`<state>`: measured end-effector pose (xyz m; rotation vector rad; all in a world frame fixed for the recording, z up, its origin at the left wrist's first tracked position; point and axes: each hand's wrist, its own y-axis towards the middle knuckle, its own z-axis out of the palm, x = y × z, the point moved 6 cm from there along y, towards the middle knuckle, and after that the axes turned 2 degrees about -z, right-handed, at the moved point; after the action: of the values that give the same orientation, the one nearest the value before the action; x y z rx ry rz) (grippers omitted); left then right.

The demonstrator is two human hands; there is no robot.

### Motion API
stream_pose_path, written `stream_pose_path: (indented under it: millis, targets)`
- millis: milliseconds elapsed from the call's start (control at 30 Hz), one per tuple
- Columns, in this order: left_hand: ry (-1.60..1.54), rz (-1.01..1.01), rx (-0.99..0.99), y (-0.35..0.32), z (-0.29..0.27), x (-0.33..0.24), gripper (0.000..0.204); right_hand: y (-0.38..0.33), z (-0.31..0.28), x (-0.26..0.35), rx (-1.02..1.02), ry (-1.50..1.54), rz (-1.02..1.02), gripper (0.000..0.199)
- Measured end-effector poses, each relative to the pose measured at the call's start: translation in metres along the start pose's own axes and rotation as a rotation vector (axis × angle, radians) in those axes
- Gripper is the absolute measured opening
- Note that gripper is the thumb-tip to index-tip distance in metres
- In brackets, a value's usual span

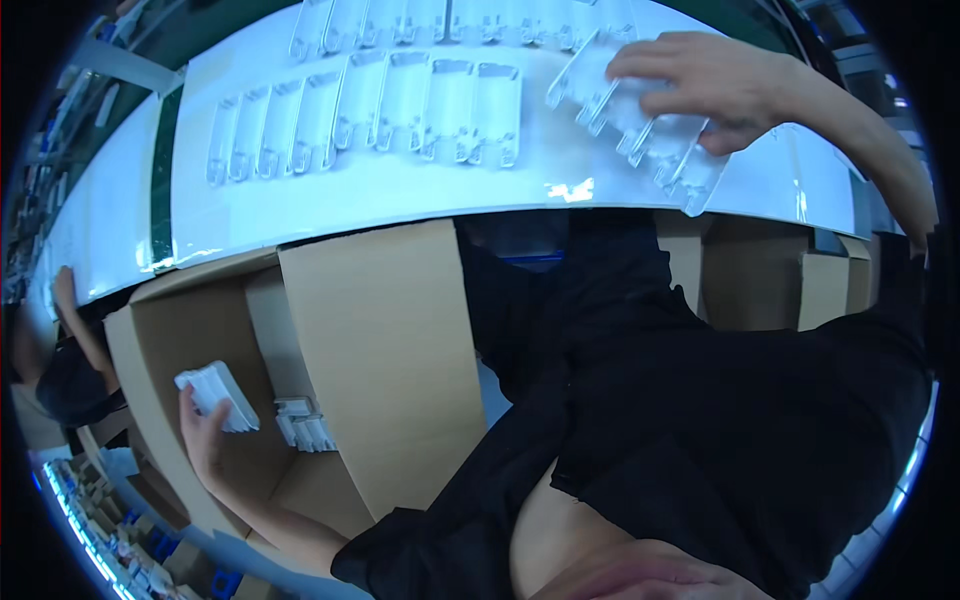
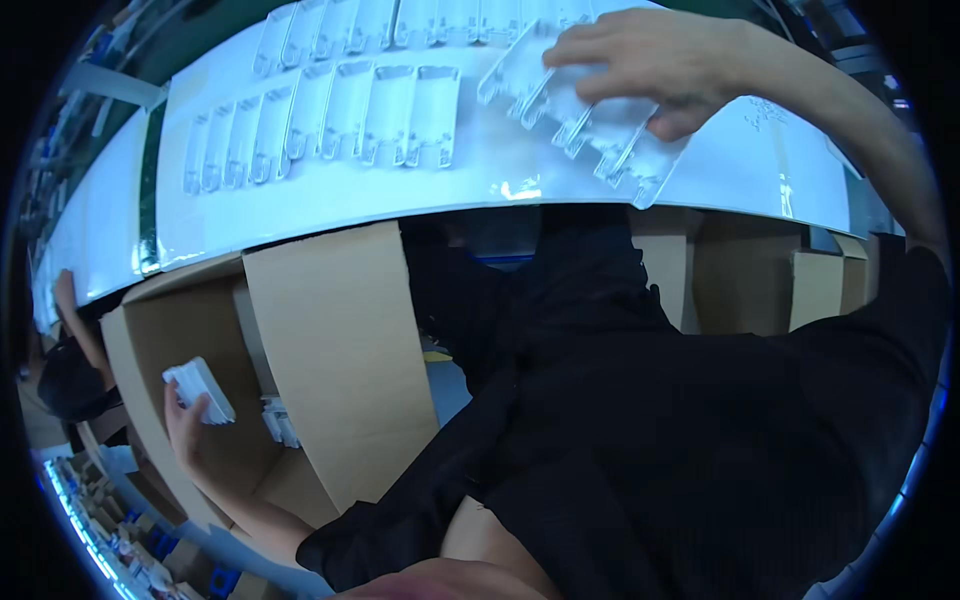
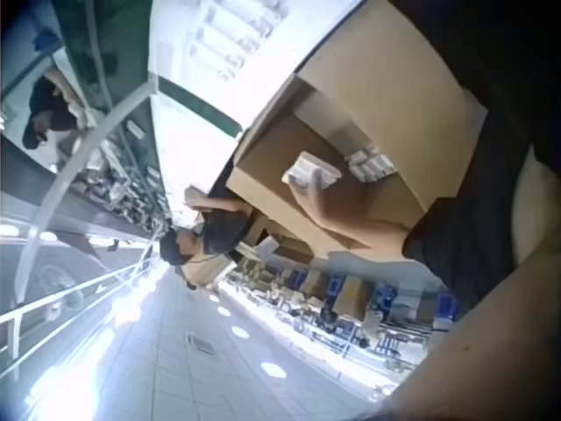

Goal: Manually assemble small white components into plastic housings and organize them in rows or boxes.

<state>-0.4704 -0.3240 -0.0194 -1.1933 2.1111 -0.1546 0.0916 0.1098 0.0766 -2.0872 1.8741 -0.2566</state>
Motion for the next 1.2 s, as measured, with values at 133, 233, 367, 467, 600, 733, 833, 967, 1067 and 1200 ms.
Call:
stream_pose_path:
  millis: [133, 233, 367, 467, 600, 733, 833, 967, 1067, 1200]
  targets:
    - [0.019, 0.195, -0.255, -0.047, 0.020, -0.144, 0.072, -0.022, 0.058, -0.009, 0.109, -0.012, -0.050, 0.045]
    - [0.128, 0.451, -0.330, -0.070, -0.022, -0.299, 0.069, 0.021, 0.031, -0.017, 0.116, -0.050, -0.082, 0.041]
    - [-0.020, 0.650, -0.153, -0.088, 0.112, -0.472, 0.077, -0.025, 0.018, -0.030, -0.317, 0.030, 0.042, 0.037]
    - [0.074, 0.906, -0.092, -0.119, 0.226, -0.587, 0.089, -0.102, 0.033, -0.033, -0.594, 0.116, 0.176, 0.040]
    - [0.220, 1.100, -0.083, -0.149, 0.349, -0.689, 0.083, -0.225, 0.100, -0.026, -0.881, 0.465, 0.699, 0.028]
    - [0.445, 0.919, -0.043, -0.162, 0.444, -0.741, 0.074, -0.283, 0.158, 0.012, -1.018, 0.777, 1.010, 0.016]
    - [0.646, 0.968, -0.168, -0.148, 0.488, -0.749, 0.076, -0.295, 0.172, 0.029, -1.081, 0.791, 1.083, 0.013]
    - [0.709, 1.033, -0.205, -0.146, 0.506, -0.739, 0.081, -0.300, 0.180, 0.027, -1.149, 0.767, 1.085, 0.013]
    - [0.723, 0.978, -0.133, -0.146, 0.506, -0.724, 0.079, -0.294, 0.182, 0.005, -1.163, 0.737, 1.047, 0.013]
    - [0.664, 1.006, -0.291, -0.149, 0.496, -0.711, 0.060, -0.279, 0.186, -0.043, -1.037, 0.650, 1.032, 0.014]
